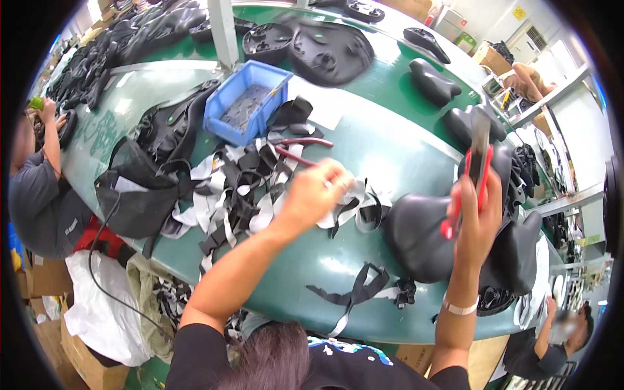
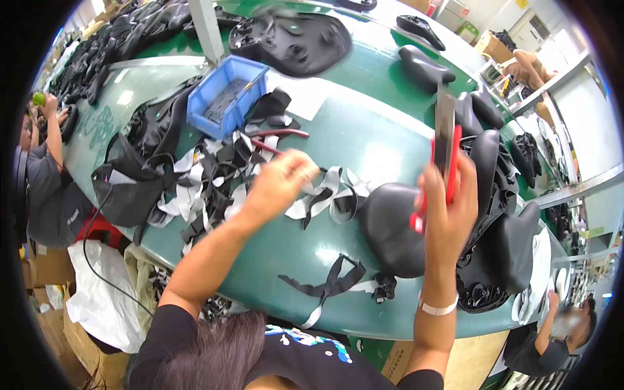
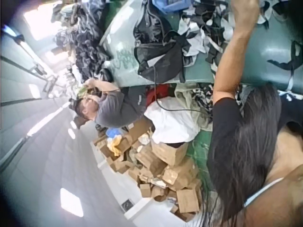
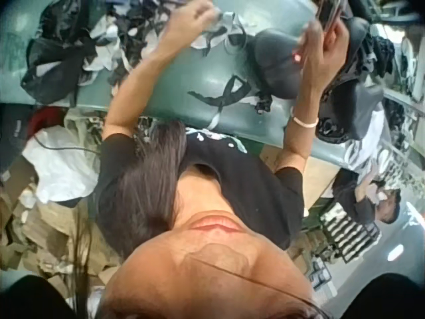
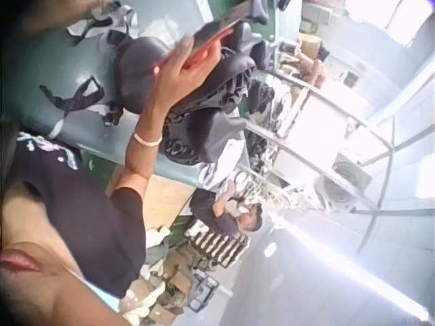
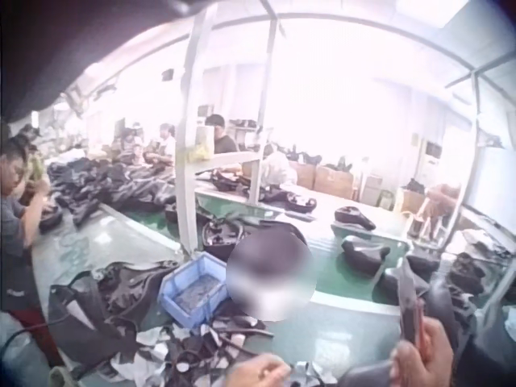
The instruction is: The person uses a red utility knife to trim excess black material from the edges of a bicycle seat. They repeatedly cut small pieces of the material and pull them away from the seat base, working around the perimeter of the seat. The person handles the seat and the knife with both hands, occasionally adjusting the seat's position on the green workbench.
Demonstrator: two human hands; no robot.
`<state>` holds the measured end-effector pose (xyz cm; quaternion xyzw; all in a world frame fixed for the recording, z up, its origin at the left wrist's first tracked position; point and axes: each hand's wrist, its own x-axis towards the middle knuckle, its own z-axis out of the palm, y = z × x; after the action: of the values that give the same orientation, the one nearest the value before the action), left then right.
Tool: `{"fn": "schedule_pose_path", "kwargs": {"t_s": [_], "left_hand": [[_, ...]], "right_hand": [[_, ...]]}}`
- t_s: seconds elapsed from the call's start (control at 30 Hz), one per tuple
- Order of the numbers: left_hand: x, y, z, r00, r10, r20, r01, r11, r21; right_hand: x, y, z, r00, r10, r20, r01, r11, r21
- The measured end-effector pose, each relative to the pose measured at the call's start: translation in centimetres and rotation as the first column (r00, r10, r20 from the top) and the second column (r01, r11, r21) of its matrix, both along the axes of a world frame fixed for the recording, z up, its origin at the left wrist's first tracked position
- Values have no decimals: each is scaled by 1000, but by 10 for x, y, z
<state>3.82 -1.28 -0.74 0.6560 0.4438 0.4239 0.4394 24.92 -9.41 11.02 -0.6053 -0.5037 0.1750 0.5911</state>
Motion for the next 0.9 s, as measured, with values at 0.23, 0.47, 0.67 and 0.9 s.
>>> {"fn": "schedule_pose_path", "kwargs": {"t_s": [0.23, 0.47, 0.67, 0.9], "left_hand": [[29, -9, -42, 952, -230, -202, 288, 896, 339], [23, -4, -26, 993, -120, -17, 122, 984, 133], [29, 4, -25, 962, 39, -269, 61, 933, 355], [-11, 17, -13, 330, -841, 429, 943, 279, -179]], "right_hand": [[102, 275, -54, 891, -34, -453, -7, 996, -89], [182, 380, -155, 597, -160, -786, 132, 986, -101], [171, 380, -120, 497, -130, -858, 333, 941, 51], [66, 215, -3, 893, 161, -420, -236, 962, -135]]}}
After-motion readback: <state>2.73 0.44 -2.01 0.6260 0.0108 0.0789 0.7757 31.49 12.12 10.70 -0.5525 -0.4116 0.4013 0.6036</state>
